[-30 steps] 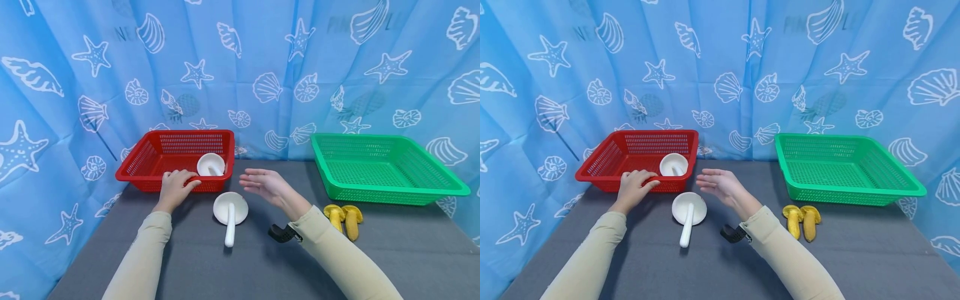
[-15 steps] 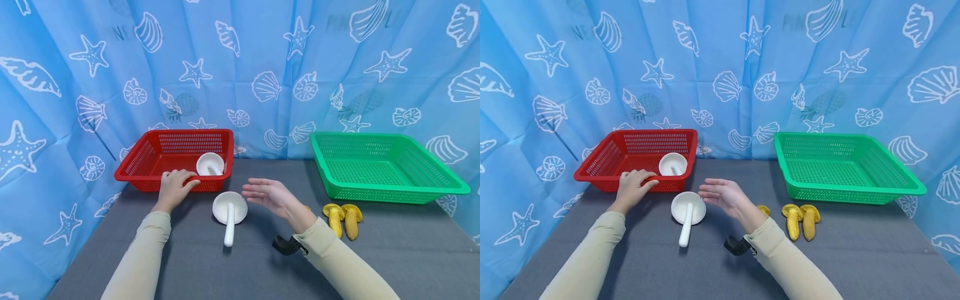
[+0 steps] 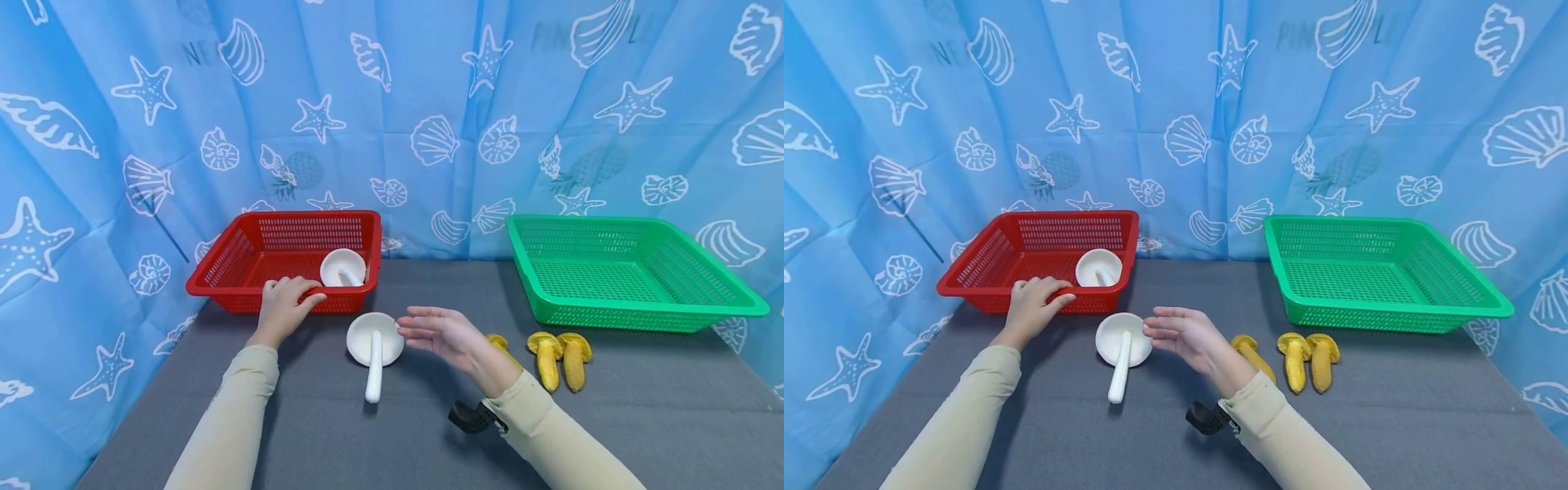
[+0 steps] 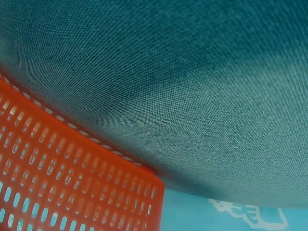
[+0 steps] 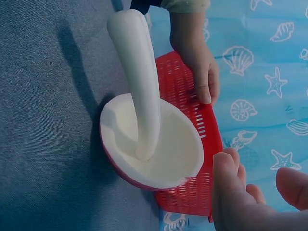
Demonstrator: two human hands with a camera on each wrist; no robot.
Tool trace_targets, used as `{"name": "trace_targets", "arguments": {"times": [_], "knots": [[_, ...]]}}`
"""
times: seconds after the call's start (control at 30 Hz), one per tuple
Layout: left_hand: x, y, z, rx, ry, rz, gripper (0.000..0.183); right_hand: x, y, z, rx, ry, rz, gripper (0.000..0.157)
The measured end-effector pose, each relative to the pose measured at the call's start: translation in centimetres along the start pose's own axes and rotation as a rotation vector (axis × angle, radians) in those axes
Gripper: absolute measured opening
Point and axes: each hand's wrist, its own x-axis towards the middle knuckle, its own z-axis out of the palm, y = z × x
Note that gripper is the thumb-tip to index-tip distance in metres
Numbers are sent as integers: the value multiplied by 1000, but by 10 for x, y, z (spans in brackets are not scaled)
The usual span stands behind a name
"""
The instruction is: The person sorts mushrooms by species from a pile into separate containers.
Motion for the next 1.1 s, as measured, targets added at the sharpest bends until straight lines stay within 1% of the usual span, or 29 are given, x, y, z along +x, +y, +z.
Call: {"name": "trace_targets", "arguments": {"times": [0.17,0.37,0.6,0.73,0.87,1.1], "knots": [[-1,0,0,11,0,-4,43,-2,5,1,4,18,26,41],[-2,0,-2,11,-5,-15,42,-4,11,0,14,0,53,44],[-1,-1,-2,10,-15,-13,42,-6,21,-3,4,-24,55,47],[-1,1,-3,5,-8,-11,42,-5,26,-2,7,-17,74,45],[0,2,-3,6,-6,-6,43,-3,30,-2,13,-5,95,46],[1,1,-1,7,-6,-5,42,-4,37,0,4,-18,115,46]]}}
